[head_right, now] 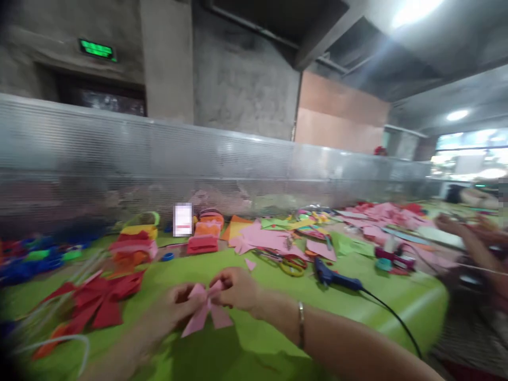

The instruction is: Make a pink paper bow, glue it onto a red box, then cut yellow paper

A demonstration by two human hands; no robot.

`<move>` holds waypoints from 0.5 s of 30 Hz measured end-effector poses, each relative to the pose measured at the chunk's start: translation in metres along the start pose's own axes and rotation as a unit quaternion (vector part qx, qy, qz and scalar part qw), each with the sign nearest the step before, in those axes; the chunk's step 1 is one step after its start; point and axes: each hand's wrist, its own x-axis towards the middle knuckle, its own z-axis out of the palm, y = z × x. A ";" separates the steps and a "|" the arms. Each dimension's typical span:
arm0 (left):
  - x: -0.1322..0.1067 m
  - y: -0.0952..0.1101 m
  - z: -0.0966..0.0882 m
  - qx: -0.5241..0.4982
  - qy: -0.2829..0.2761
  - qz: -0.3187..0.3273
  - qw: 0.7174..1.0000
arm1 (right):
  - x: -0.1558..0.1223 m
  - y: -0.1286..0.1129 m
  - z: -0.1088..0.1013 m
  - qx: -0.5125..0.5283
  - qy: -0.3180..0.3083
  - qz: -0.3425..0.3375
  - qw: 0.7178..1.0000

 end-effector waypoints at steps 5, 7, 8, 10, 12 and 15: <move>0.011 -0.009 -0.008 0.095 -0.013 0.063 0.993 | -0.011 0.001 0.002 -0.087 0.068 -0.034 0.993; 0.014 -0.011 -0.013 0.081 0.001 0.041 0.996 | -0.022 0.005 -0.021 -0.160 0.112 -0.040 0.980; 0.015 -0.011 -0.015 0.065 0.013 0.018 0.998 | -0.030 0.008 -0.037 -0.203 0.140 -0.037 0.968; 0.012 -0.008 -0.016 0.024 0.042 -0.037 0.998 | -0.052 0.016 -0.076 -0.295 0.213 -0.015 0.931; 0.006 -0.003 -0.014 -0.022 0.064 -0.088 0.994 | -0.074 0.027 -0.115 -0.380 0.265 0.031 0.886; -0.002 0.007 -0.008 -0.142 0.094 -0.130 0.977 | -0.101 0.054 -0.157 -0.487 0.312 0.091 0.811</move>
